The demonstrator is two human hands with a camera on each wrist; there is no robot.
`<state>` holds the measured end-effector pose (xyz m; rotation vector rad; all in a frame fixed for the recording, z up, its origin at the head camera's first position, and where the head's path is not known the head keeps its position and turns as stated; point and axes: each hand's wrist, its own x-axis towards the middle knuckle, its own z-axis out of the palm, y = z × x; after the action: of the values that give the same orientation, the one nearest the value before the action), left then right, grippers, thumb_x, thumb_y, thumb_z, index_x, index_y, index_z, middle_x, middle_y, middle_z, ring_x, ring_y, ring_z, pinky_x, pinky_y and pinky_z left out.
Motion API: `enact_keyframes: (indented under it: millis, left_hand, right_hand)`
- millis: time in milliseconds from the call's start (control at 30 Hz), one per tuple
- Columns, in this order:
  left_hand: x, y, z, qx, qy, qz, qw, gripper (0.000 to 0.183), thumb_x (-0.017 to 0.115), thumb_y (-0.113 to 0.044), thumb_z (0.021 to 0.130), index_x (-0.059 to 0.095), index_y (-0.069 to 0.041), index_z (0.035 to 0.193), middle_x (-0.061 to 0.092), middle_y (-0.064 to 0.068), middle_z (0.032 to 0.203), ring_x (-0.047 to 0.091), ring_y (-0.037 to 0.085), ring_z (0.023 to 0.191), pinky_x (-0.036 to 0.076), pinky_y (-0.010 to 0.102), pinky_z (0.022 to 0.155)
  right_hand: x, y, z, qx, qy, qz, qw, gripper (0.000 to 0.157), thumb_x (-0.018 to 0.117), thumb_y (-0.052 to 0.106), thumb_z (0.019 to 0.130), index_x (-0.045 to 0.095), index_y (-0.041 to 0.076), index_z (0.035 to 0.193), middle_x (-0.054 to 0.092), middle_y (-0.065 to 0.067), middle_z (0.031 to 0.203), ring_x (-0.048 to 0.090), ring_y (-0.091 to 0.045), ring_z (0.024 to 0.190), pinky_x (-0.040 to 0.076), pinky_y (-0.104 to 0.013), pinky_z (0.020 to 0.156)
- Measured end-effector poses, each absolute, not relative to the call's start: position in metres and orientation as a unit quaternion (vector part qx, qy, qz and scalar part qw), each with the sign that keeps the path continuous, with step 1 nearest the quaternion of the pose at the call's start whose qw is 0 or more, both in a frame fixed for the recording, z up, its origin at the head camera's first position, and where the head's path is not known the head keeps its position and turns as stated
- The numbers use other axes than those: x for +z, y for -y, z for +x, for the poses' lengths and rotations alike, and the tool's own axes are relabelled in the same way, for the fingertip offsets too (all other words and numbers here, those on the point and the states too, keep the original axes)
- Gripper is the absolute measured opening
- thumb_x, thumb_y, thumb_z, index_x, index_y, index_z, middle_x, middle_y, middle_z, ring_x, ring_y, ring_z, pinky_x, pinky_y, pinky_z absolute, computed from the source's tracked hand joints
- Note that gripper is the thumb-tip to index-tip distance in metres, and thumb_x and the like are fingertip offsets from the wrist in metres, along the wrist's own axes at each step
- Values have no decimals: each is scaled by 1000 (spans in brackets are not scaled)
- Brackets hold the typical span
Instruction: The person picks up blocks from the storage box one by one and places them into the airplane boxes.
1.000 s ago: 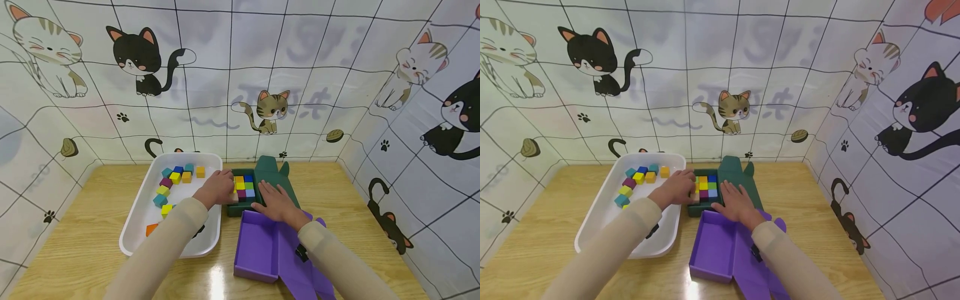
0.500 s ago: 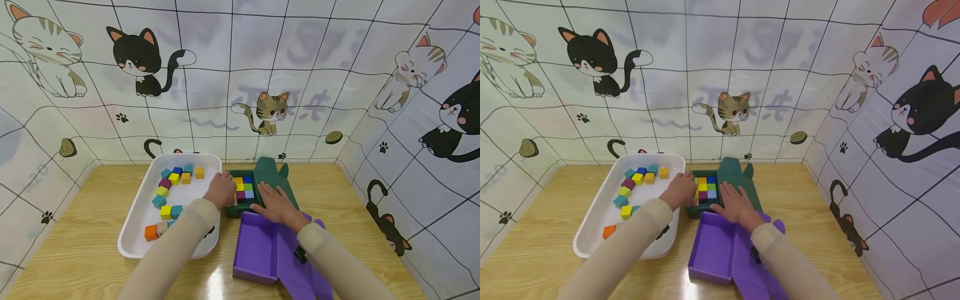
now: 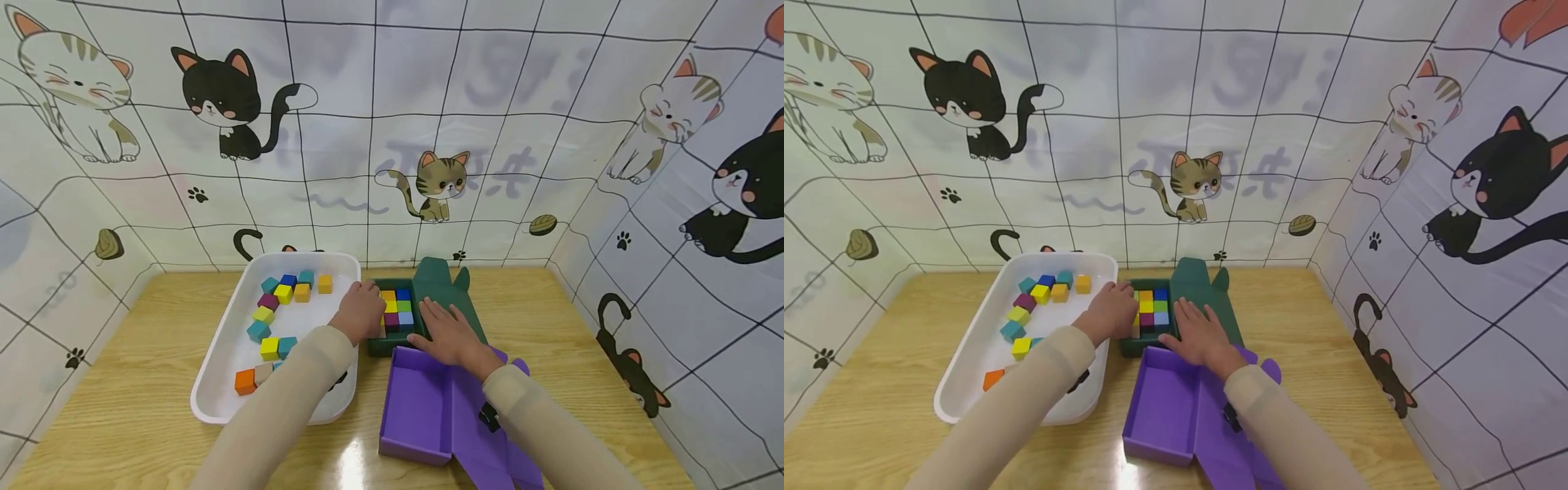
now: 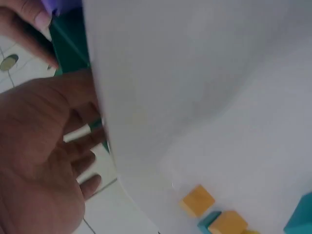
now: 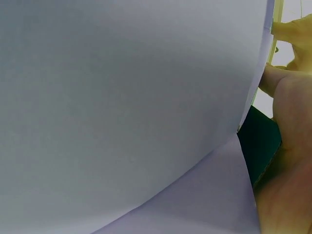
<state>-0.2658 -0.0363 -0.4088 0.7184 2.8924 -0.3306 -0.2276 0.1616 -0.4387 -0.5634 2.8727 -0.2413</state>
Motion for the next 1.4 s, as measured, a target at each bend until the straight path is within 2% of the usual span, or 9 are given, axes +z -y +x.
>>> enact_keyframes:
  millis: [133,267,567,833,1067,1400]
  left_hand:
    - [-396,55,-271,-31,-964,257,69,27,74,-38,84,75,-20,103,58,3,130,35,26,139,26,43,120]
    - [-378,85,-275,19,-967,250,50,24,74,-33,85,75,-18,104,56,6,132,26,31,147,20,49,123]
    - [-365,166,-267,16,-970,241,-20,13,77,-23,82,75,-15,92,60,11,123,31,39,144,26,58,117]
    - [-381,212,-247,-19,-974,225,6,14,83,-25,76,75,-18,85,64,10,115,37,41,137,30,60,114]
    - [-400,227,-233,-5,-978,203,48,21,89,-25,68,73,-21,82,64,7,114,45,35,122,38,62,108]
    - [-415,229,-226,4,-978,195,78,27,90,-22,66,73,-20,87,61,11,127,37,42,136,32,65,111]
  right_hand:
    - [-440,-161,-228,-87,-972,-193,106,79,42,55,99,20,4,155,17,-14,163,20,-31,151,11,-57,122]
    - [-441,-163,-228,-100,-969,-199,106,78,43,53,100,19,3,155,18,-16,163,20,-32,151,10,-58,122]
    - [-438,-166,-229,-101,-969,-199,104,78,44,50,100,20,1,154,18,-18,162,19,-33,151,9,-59,121]
    - [-438,-165,-229,-97,-970,-197,106,77,43,51,100,19,1,154,17,-18,162,19,-33,151,9,-59,122]
    - [-439,-166,-229,-102,-969,-198,106,78,43,51,100,19,2,154,17,-18,162,19,-33,151,9,-59,122]
    - [-441,-166,-230,-110,-968,-195,109,77,44,50,100,18,2,155,16,-17,163,18,-32,151,8,-59,122]
